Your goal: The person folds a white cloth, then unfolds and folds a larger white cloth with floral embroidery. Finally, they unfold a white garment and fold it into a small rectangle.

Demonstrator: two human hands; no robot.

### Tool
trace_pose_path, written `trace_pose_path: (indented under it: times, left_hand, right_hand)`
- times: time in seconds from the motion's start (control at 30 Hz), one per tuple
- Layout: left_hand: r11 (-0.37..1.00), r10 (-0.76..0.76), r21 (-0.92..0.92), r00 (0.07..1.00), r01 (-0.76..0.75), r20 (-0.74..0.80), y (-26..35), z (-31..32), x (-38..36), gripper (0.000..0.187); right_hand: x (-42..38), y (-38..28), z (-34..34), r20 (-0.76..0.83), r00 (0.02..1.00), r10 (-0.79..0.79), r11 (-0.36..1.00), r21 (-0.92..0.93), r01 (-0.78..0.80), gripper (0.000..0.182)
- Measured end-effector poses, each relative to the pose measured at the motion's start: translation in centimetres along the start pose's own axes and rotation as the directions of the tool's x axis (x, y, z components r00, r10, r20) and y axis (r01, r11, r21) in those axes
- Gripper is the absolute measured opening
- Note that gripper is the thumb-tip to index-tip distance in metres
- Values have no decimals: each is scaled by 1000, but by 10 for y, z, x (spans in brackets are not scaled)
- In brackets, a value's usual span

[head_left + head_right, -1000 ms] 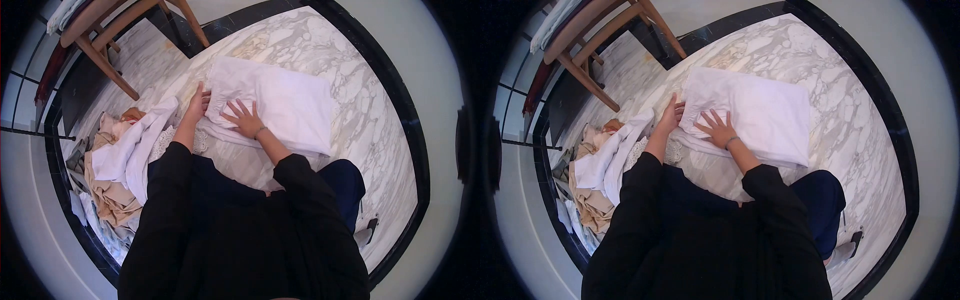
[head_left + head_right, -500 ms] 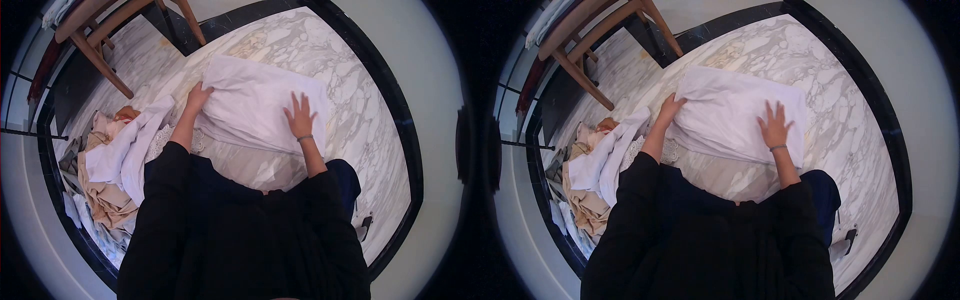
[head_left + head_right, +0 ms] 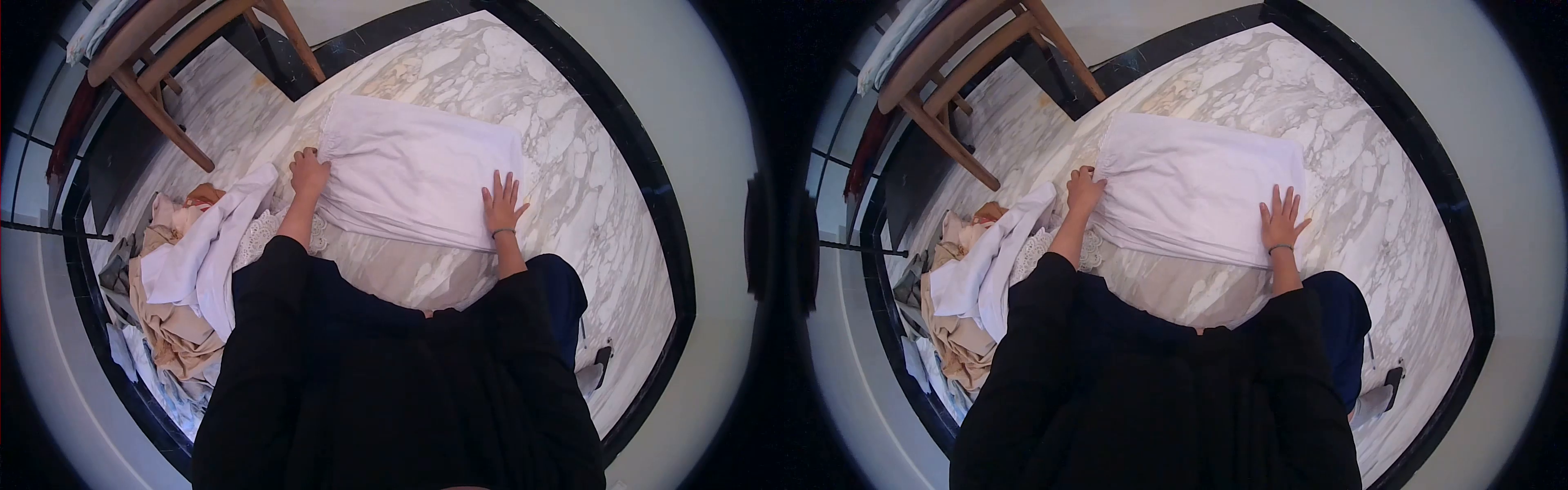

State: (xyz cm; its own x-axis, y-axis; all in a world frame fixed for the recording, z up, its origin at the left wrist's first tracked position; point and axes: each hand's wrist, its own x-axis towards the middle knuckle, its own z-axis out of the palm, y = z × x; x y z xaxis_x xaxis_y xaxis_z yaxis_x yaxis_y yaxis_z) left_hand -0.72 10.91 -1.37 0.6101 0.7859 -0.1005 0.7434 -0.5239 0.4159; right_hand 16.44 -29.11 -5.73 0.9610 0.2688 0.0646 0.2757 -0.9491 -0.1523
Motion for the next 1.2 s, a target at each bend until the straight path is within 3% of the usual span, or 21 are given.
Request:
trace_pose_path:
  times: [0.07,0.13,0.17,0.23,0.27,0.37,0.47,0.57,0.67,0.7,0.87,0.93,1.0,1.1,1.13,1.17,1.2]
  left_hand:
    - [1000,14,-3,997,-14,-72,0,4,-3,51]
    - [998,-13,-58,998,17,56,-5,8,7,52]
    - [996,-25,-84,992,36,120,-8,11,12,53]
    - [991,-1,-129,988,22,156,-8,14,12,54]
    - [988,11,-151,985,15,171,-9,15,13,55]
    - [979,57,-201,969,-8,239,-7,14,12,63]
    - [948,163,-311,947,-72,277,-9,27,12,64]
    - [911,171,-410,858,50,485,6,24,7,65]
    - [833,180,-505,751,227,635,20,13,-4,60]
    - [799,187,-526,711,292,678,23,10,-7,58]
    - [796,207,-533,697,288,686,21,14,-5,56]
    - [804,207,-524,694,280,689,19,13,-5,54]
    - [829,208,-500,691,251,692,15,18,-2,53]
    - [727,115,-498,631,473,767,14,17,7,80]
    - [738,94,-503,670,450,736,15,18,6,86]
    - [749,74,-507,707,426,703,16,19,4,92]
    - [761,54,-508,742,402,669,16,19,3,98]
  right_hand:
    - [0,5,-2,-29,993,112,993,28,-111,78]
    - [0,19,10,-144,940,310,950,88,-299,88]
    - [-2,11,-14,-50,881,471,881,73,-467,97]
    - [-5,7,-45,42,846,531,843,70,-533,94]
    - [-7,5,-52,88,825,558,823,67,-563,92]
    - [4,84,1,251,917,310,778,487,-397,78]
    - [28,119,-26,698,690,192,281,634,-720,59]
    - [25,78,-102,708,699,101,-32,704,-709,46]
    - [34,30,-141,627,779,17,-63,778,-625,41]
    - [36,9,-154,594,804,-20,-1,804,-594,41]
    - [36,-118,-167,367,886,-284,141,930,-340,50]
    - [34,-159,-138,413,838,-357,251,906,-340,69]
    - [25,-197,-78,164,921,-353,528,848,51,88]
    - [-14,-239,-76,540,677,-499,584,788,-198,95]
    - [-27,-247,-77,633,587,-505,583,751,-309,95]
    - [-36,-249,-75,665,546,-509,590,732,-341,82]
    - [-35,-248,-67,600,608,-519,616,756,-220,79]
